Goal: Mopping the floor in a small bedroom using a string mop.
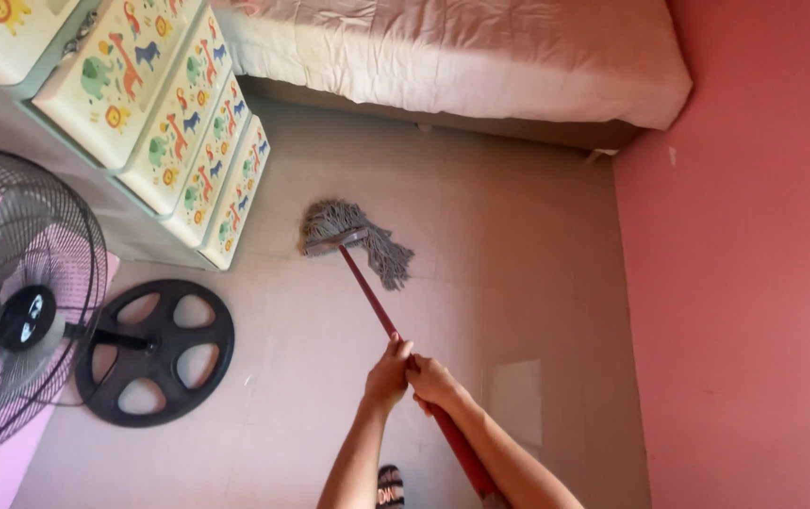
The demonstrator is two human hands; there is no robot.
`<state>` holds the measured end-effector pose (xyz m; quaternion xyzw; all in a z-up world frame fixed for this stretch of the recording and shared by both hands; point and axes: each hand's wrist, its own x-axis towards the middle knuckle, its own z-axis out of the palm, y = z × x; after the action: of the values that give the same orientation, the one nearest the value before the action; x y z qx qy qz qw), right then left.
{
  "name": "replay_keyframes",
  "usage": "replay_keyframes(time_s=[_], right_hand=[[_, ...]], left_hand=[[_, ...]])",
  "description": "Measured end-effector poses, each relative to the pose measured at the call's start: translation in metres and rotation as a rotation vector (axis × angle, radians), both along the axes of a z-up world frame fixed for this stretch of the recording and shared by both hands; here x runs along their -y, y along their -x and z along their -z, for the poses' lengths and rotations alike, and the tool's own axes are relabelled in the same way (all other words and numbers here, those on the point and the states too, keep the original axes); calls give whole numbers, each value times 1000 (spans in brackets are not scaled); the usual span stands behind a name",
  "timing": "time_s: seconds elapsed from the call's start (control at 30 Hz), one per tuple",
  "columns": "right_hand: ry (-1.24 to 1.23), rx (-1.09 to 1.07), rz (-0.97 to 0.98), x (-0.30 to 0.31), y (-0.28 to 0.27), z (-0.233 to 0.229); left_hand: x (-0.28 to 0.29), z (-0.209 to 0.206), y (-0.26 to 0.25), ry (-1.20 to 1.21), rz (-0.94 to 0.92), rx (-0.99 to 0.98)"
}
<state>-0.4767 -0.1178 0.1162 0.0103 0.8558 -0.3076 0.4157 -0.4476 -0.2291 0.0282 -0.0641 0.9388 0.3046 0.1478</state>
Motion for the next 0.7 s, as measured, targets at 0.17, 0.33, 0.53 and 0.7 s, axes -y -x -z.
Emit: replay_keyframes(time_s=[0.17,0.33,0.53,0.7], right_hand=[[106,-23,52,41,59,41],[104,11,109,57,60,26],[150,46,79,27,4,-14],[115,174,220,-12,-58,-19]], left_hand=[[45,3,56,-530,-617,-89],[38,-16,75,-960,-1031,18],[-3,60,55,-1085,-988,190],[-49,64,6,-1088,-1155,217]])
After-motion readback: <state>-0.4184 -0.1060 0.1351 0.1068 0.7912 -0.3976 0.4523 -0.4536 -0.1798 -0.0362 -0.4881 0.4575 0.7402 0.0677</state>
